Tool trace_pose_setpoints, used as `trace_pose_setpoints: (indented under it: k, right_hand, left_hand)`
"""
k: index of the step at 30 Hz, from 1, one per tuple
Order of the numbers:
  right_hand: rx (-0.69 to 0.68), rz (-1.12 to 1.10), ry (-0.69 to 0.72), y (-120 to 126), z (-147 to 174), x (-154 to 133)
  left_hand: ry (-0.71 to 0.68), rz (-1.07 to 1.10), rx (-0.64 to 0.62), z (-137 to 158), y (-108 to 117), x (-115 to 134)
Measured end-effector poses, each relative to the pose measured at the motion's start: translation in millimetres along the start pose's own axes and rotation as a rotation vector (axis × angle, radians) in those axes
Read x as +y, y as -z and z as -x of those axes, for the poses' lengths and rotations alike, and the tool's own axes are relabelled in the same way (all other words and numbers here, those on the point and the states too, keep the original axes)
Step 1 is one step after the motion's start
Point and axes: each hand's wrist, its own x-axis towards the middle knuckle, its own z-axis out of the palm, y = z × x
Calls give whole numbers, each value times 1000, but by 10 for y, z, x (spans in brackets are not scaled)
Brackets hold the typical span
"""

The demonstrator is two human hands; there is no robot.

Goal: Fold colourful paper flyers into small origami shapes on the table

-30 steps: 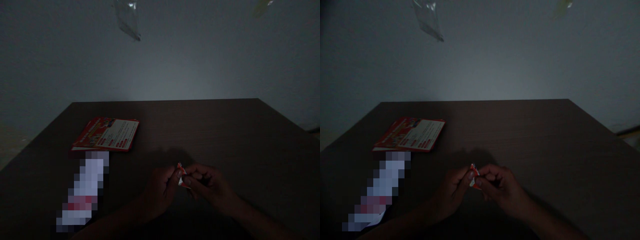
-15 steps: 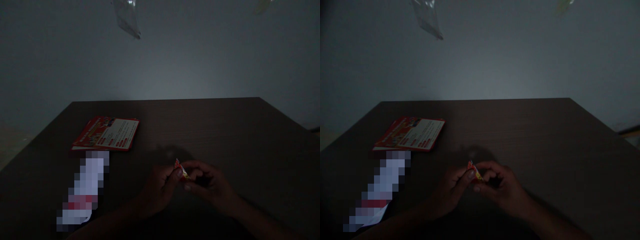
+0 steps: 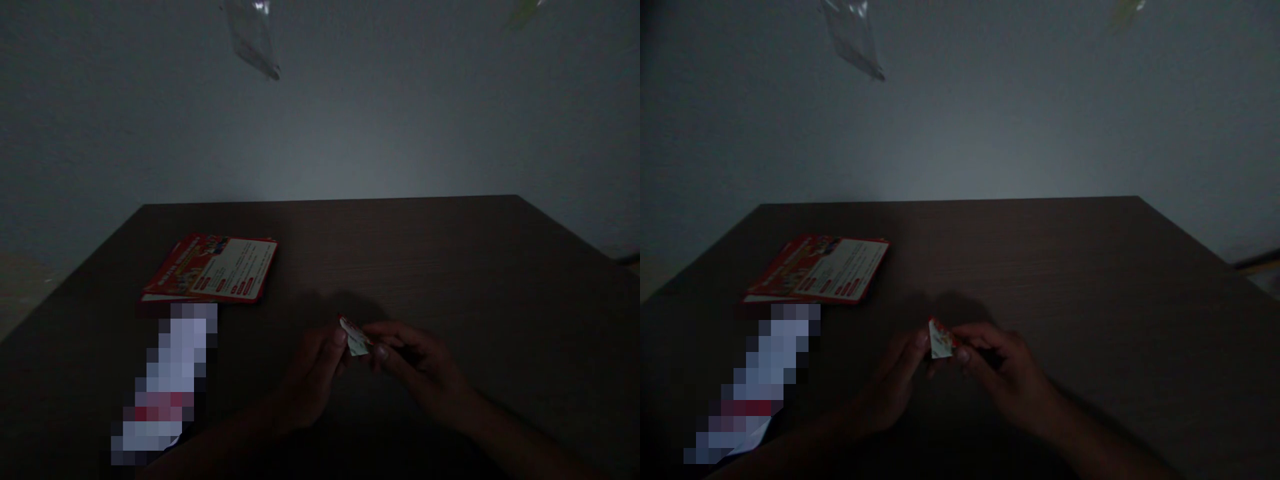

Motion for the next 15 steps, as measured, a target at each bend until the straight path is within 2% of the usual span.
trace_pose_setpoints:
  k: [7, 12, 15]
  right_hand:
    - [72, 42, -61, 14, -3, 13]
    - [71, -81, -134, 1, -2, -1]
    - [42, -169, -176, 5, -9, 9]
  left_hand:
    - [26, -90, 28, 28, 16, 18]
    - [3, -53, -13, 15, 18, 26]
    - [-2, -45, 4, 7, 14, 31]
